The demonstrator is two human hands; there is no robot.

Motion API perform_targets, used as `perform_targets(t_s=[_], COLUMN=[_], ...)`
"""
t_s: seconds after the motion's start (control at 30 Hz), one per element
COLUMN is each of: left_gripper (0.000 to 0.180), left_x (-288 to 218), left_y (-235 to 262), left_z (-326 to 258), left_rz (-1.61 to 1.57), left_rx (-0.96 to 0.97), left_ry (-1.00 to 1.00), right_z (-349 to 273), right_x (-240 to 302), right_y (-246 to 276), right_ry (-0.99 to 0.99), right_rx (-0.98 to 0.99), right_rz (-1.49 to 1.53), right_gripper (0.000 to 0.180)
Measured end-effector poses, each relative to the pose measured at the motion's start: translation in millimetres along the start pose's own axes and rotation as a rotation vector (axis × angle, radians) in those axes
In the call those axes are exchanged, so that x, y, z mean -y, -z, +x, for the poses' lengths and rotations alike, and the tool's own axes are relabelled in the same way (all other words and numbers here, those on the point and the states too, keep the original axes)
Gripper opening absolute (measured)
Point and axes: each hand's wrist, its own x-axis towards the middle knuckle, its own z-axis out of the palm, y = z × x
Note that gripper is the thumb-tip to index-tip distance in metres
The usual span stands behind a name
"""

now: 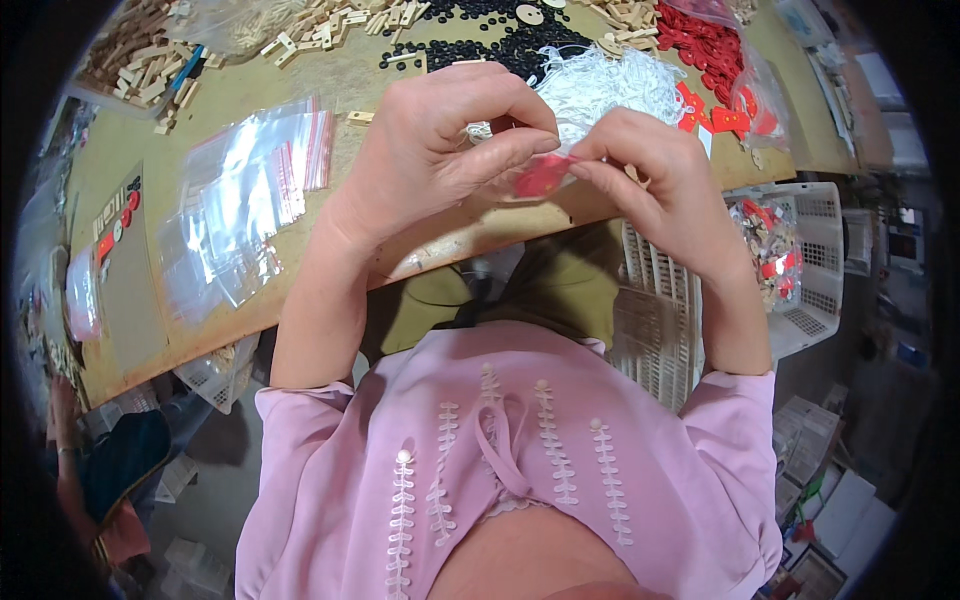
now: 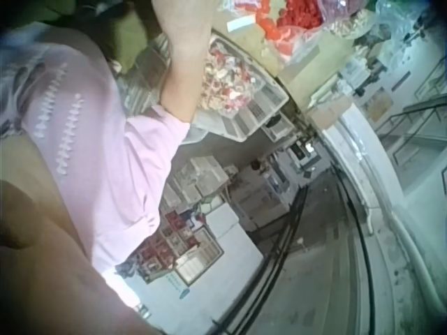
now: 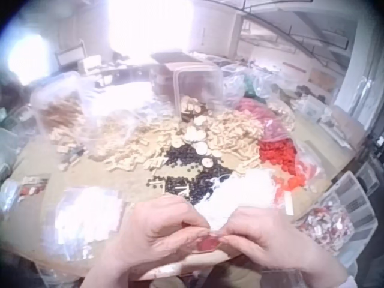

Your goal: The person assembles small keychains by placing red flag pieces, white strings, and black beads into clear plastic bags. The person handles each component by hand and seals the bags, repeating the process for multiple units.

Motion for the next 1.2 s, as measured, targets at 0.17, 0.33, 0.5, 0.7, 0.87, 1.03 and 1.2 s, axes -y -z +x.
perform_targets(t_s=[0.17, 0.33, 0.5, 0.7, 0.87, 1.03, 1.2], left_gripper=[0.008, 0.009, 0.013, 0.018, 0.019, 0.018, 0.017], left_x=[-10.8, -0.2, 23.9, 62.3, 97.5, 85.9, 67.5], left_y=[5.7, 22.8, 17.6, -19.8, -42.0, -11.3, 28.7], left_z=[-22.1, -35.6, -21.2, 17.2, 30.8, 33.1, 27.5], left_rz=[-0.345, -0.028, 0.108, 0.297, 0.448, -0.223, -0.462], left_rx=[-0.047, -0.159, -0.005, 0.123, 0.244, -0.063, -0.163], left_ry=[0.136, 0.385, 0.458, 0.460, 0.506, 0.744, 0.677], right_z=[-24.1, -40.4, -40.8, -39.6, -46.6, -49.1, -32.7], right_x=[11.4, 4.0, -3.3, -1.9, -0.3, -0.6, 0.0], right_y=[-2.4, -11.7, -19.8, -13.2, -12.4, -14.7, -22.4], right_ry=[0.063, 0.127, 0.126, 0.209, 0.113, 0.042, 0.100], right_rx=[-0.019, -0.092, -0.120, -0.196, -0.219, -0.327, -0.383], right_rz=[-0.207, -0.168, -0.214, -0.283, -0.211, -0.059, -0.083], right_gripper=[0.011, 0.010, 0.006, 0.006, 0.010, 0.012, 0.010])
